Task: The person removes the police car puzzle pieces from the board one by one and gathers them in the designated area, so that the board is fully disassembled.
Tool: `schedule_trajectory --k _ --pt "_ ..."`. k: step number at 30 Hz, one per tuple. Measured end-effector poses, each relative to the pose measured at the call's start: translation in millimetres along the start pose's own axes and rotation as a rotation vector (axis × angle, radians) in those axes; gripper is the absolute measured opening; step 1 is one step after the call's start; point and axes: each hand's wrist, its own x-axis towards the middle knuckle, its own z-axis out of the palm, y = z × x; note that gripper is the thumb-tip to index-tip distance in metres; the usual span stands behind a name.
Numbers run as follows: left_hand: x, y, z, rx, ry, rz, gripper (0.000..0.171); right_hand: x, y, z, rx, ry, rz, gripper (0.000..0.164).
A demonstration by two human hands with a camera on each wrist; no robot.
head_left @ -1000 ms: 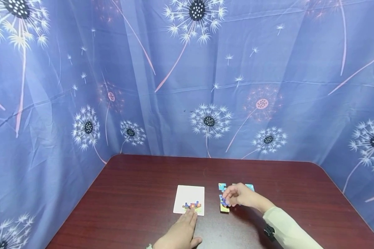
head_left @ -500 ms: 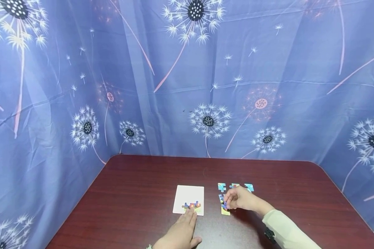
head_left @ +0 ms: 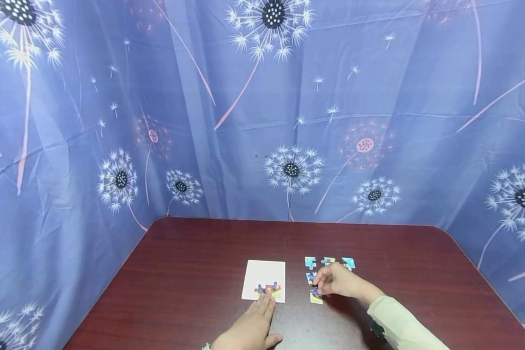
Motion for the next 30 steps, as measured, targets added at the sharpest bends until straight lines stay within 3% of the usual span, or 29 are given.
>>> schedule_trajectory --k 10,16,22,30 --pt "-0.8 0.6 -3.6 0.001 0.002 -0.006 0.078 5 -8 -7 -0.050 0.012 -0.032 0.009" --pt "0.9 6.2 -5.7 0.063 0.020 0.049 0.077 22 -18 -5 -0.084 0.046 -0.087 0.011" --pt "7.4 10.9 -3.7 0.077 -0.016 0.083 0.076 46 -28 10 -0.093 0.034 -0.142 0.013" --pt "12.6 14.6 -2.2 0.109 0.002 0.107 0.077 77 -37 39 -0.060 -0.046 -0.173 0.014"
